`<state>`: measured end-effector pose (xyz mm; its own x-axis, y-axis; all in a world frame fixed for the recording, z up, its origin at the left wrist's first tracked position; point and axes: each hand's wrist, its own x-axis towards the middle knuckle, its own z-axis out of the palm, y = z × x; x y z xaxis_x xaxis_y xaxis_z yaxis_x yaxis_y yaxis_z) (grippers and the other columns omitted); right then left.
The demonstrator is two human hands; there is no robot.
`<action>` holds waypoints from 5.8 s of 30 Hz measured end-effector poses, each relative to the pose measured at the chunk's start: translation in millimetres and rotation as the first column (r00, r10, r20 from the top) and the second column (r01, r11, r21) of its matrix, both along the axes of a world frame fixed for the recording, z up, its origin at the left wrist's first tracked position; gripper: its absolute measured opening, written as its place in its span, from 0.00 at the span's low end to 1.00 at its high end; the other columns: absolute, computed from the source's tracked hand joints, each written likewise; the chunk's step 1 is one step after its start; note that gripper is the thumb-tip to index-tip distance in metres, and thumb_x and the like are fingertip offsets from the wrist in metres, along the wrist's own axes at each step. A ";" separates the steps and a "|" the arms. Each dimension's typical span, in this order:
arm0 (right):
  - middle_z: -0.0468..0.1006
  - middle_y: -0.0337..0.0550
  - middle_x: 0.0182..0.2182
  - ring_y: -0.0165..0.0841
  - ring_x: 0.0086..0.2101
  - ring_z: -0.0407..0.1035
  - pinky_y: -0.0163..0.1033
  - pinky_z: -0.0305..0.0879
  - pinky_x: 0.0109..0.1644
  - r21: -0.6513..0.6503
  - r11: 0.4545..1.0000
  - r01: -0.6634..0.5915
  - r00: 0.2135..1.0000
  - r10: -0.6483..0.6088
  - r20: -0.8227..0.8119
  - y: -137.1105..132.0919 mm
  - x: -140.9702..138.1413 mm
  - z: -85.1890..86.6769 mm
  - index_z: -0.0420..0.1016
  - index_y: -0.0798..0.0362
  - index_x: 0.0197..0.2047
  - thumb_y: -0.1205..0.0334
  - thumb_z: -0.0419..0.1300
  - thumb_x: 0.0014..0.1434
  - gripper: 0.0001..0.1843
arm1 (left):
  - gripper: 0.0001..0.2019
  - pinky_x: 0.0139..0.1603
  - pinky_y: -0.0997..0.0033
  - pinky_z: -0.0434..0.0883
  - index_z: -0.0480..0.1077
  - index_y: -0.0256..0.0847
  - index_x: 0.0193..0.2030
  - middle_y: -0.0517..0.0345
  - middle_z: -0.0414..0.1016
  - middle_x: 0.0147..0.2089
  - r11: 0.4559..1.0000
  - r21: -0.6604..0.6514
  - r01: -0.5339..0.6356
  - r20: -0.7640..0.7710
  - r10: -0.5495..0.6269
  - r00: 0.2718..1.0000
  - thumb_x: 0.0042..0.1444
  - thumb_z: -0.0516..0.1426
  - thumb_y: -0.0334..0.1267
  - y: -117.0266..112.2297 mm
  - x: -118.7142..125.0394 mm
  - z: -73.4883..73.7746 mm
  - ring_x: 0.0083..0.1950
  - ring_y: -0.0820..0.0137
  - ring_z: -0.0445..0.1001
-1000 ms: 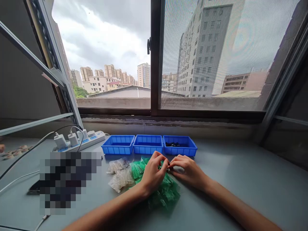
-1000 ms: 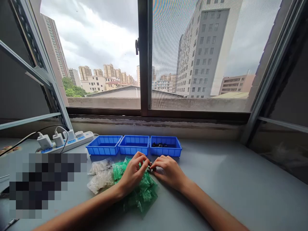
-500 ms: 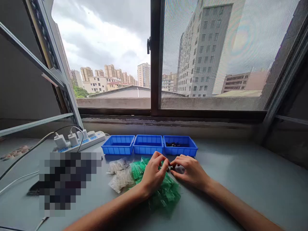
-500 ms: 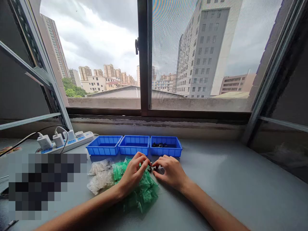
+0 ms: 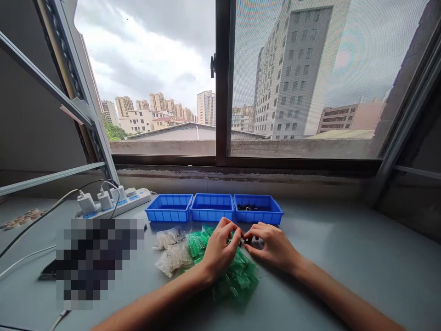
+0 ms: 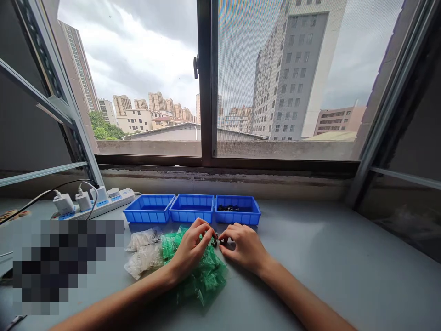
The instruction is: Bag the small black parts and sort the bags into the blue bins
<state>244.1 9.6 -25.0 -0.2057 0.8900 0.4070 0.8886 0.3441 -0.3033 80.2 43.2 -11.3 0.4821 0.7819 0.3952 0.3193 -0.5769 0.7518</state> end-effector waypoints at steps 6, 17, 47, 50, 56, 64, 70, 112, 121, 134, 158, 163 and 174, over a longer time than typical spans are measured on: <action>0.77 0.38 0.28 0.33 0.32 0.68 0.38 0.60 0.37 -0.001 1.000 0.003 1.000 -0.003 0.005 0.9 0.7 -0.7 0.77 0.49 0.33 0.65 0.59 0.53 0.05 | 0.15 0.41 0.71 0.65 0.67 0.40 0.26 0.56 0.65 0.34 1.000 -0.001 0.003 0.002 -0.003 1.000 0.58 0.47 0.43 0.9 -0.2 -0.4 0.37 0.70 0.67; 0.78 0.39 0.30 0.35 0.33 0.69 0.39 0.62 0.38 -0.008 1.000 -0.008 1.000 0.008 -0.016 0.0 1.7 -0.5 0.78 0.49 0.33 0.64 0.59 0.53 0.06 | 0.15 0.39 0.72 0.66 0.67 0.40 0.26 0.57 0.66 0.34 1.000 0.016 0.002 0.020 -0.002 1.000 0.58 0.47 0.43 0.8 0.1 -2.5 0.36 0.71 0.68; 0.79 0.41 0.28 0.34 0.33 0.72 0.41 0.66 0.40 -0.231 0.946 -0.226 0.527 -0.081 -0.846 7.0 -0.5 1.9 0.75 0.52 0.35 0.40 0.67 0.37 0.28 | 0.06 0.38 0.72 0.68 0.70 0.42 0.38 0.59 0.68 0.37 0.998 0.070 -0.006 -0.026 0.008 1.000 0.53 0.56 0.35 -0.2 -0.7 -2.9 0.34 0.72 0.67; 0.79 0.42 0.29 0.34 0.32 0.71 0.40 0.66 0.39 -0.223 0.955 -0.194 0.530 -0.089 -0.843 6.9 -0.7 2.4 0.76 0.52 0.34 0.40 0.68 0.35 0.28 | 0.05 0.38 0.72 0.68 0.70 0.41 0.37 0.59 0.68 0.37 0.998 0.063 -0.021 -0.034 0.023 0.999 0.53 0.56 0.35 -0.4 -0.6 -2.2 0.34 0.72 0.67; 0.79 0.44 0.32 0.33 0.32 0.70 0.39 0.66 0.37 -0.218 0.961 -0.170 0.571 -0.084 -0.817 5.8 -2.0 5.3 0.79 0.53 0.34 0.39 0.67 0.37 0.27 | 0.04 0.37 0.72 0.68 0.69 0.41 0.35 0.60 0.66 0.34 0.997 0.063 -0.039 -0.039 0.042 0.998 0.53 0.56 0.36 -1.7 -0.4 -1.7 0.33 0.72 0.67; 0.79 0.44 0.28 0.33 0.29 0.70 0.37 0.65 0.32 -0.182 0.970 -0.161 0.610 -0.047 -0.791 4.0 -1.6 6.4 0.79 0.52 0.31 0.38 0.65 0.40 0.25 | 0.08 0.36 0.72 0.68 0.73 0.42 0.33 0.58 0.67 0.35 0.996 0.090 -0.020 -0.017 0.022 1.000 0.54 0.56 0.42 0.8 -0.5 -5.3 0.33 0.72 0.67; 0.77 0.43 0.27 0.30 0.25 0.66 0.33 0.59 0.24 -0.107 0.983 -0.150 0.734 0.038 -0.678 2.5 -1.5 4.1 0.80 0.52 0.29 0.41 0.63 0.45 0.21 | 0.06 0.40 0.71 0.69 0.75 0.42 0.30 0.57 0.67 0.36 0.993 0.114 0.014 -0.045 -0.008 0.999 0.52 0.58 0.39 1.9 -0.9 -10.3 0.36 0.71 0.69; 0.78 0.44 0.26 0.40 0.28 0.71 0.50 0.65 0.42 0.368 0.819 0.440 0.849 -0.246 -0.467 18.0 40.1 -3.4 0.79 0.48 0.32 0.35 0.51 0.52 0.27 | 0.15 0.42 0.72 0.67 0.76 0.41 0.29 0.57 0.67 0.38 1.000 -0.012 -0.004 -0.081 0.003 0.997 0.59 0.50 0.40 -5.5 -0.5 -6.8 0.38 0.71 0.70; 0.81 0.43 0.38 0.40 0.37 0.74 0.47 0.68 0.44 0.249 0.950 0.191 0.879 -0.052 -0.474 13.4 30.4 5.0 0.76 0.47 0.44 0.48 0.57 0.55 0.18 | 0.14 0.36 0.70 0.66 0.63 0.41 0.49 0.59 0.68 0.38 0.989 -0.131 -0.066 0.088 0.078 0.993 0.57 0.50 0.41 -1.0 1.5 -3.3 0.32 0.72 0.66; 0.81 0.44 0.38 0.37 0.39 0.73 0.44 0.66 0.42 0.103 0.965 -0.243 0.969 0.246 -0.026 12.0 18.0 -18.2 0.78 0.48 0.41 0.62 0.53 0.61 0.12 | 0.10 0.33 0.72 0.64 0.63 0.40 0.43 0.58 0.69 0.38 0.990 -0.130 -0.061 0.077 0.071 0.994 0.55 0.50 0.37 0.4 2.0 -4.9 0.32 0.73 0.65; 0.79 0.42 0.29 0.29 0.25 0.65 0.33 0.58 0.27 -0.333 0.915 -0.228 0.410 -0.220 -0.885 4.4 -3.6 -9.1 0.77 0.50 0.38 0.42 0.70 0.32 0.30 | 0.06 0.37 0.72 0.66 0.69 0.41 0.35 0.59 0.68 0.37 0.998 -0.068 0.004 0.021 -0.002 1.000 0.58 0.53 0.39 -0.8 1.9 -6.9 0.33 0.73 0.65; 0.78 0.39 0.28 0.27 0.24 0.64 0.33 0.58 0.26 -0.338 0.906 -0.256 0.365 -0.233 -0.901 3.5 -3.6 -8.6 0.77 0.50 0.39 0.47 0.71 0.33 0.28 | 0.07 0.35 0.72 0.64 0.68 0.40 0.36 0.59 0.68 0.38 0.998 -0.069 -0.015 0.010 0.015 1.000 0.58 0.53 0.40 -3.7 1.6 -6.5 0.33 0.73 0.64; 0.66 0.34 0.17 0.24 0.20 0.53 0.32 0.52 0.22 -0.356 0.897 -0.262 0.342 -0.259 -0.903 3.5 -7.0 0.4 0.81 0.52 0.32 0.42 0.70 0.30 0.28 | 0.09 0.34 0.72 0.63 0.67 0.40 0.36 0.60 0.67 0.37 0.998 -0.051 -0.028 0.001 0.028 1.000 0.56 0.55 0.44 -0.6 1.4 -8.0 0.31 0.73 0.65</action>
<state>237.0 13.2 -24.5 0.0637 0.9974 -0.0341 -0.0603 -0.0302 -0.9977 81.5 42.7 -19.3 0.4591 0.8143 0.3551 0.3338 -0.5285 0.7805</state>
